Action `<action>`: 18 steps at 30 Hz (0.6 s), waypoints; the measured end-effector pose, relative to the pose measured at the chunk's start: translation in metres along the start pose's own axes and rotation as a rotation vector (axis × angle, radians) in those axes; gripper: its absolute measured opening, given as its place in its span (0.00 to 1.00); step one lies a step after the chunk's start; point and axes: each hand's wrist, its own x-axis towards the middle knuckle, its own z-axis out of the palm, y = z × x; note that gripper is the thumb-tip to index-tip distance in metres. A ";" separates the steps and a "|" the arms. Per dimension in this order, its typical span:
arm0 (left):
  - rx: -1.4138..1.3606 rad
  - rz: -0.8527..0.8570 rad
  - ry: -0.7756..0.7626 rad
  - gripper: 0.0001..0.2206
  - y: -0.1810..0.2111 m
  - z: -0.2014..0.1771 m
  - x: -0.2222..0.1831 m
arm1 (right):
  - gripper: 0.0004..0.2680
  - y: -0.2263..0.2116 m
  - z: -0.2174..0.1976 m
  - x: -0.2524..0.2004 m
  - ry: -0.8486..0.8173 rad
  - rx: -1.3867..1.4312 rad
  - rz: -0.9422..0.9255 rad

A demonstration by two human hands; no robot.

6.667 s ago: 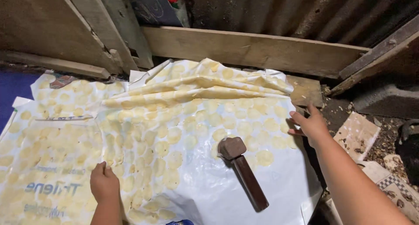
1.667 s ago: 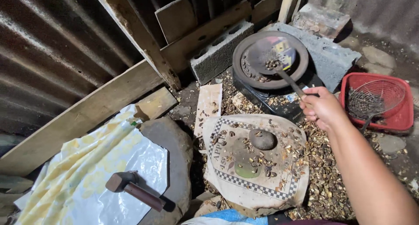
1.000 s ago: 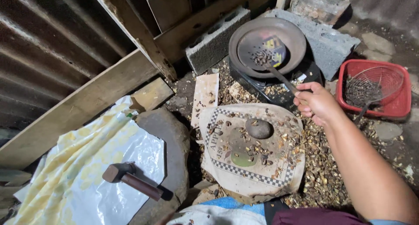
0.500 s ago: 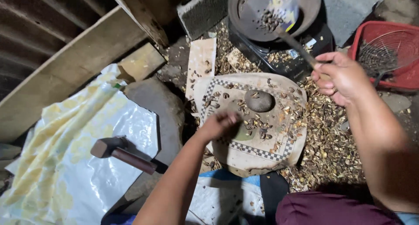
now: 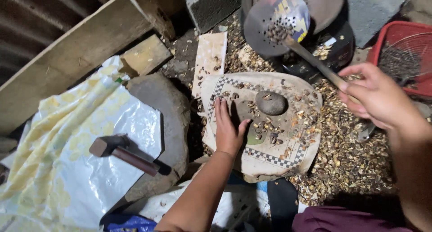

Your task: Cracking nuts with a wooden mallet and extracting the kernels

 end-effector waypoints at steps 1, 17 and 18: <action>0.004 -0.011 0.010 0.43 -0.001 0.000 0.000 | 0.12 0.006 -0.005 -0.004 -0.014 -0.005 -0.003; -0.043 0.217 0.007 0.08 0.018 -0.016 0.005 | 0.19 -0.030 -0.014 -0.005 0.307 -0.885 -0.282; -0.022 0.202 0.005 0.06 0.019 -0.018 0.005 | 0.18 -0.024 -0.017 0.012 0.492 -1.092 -0.372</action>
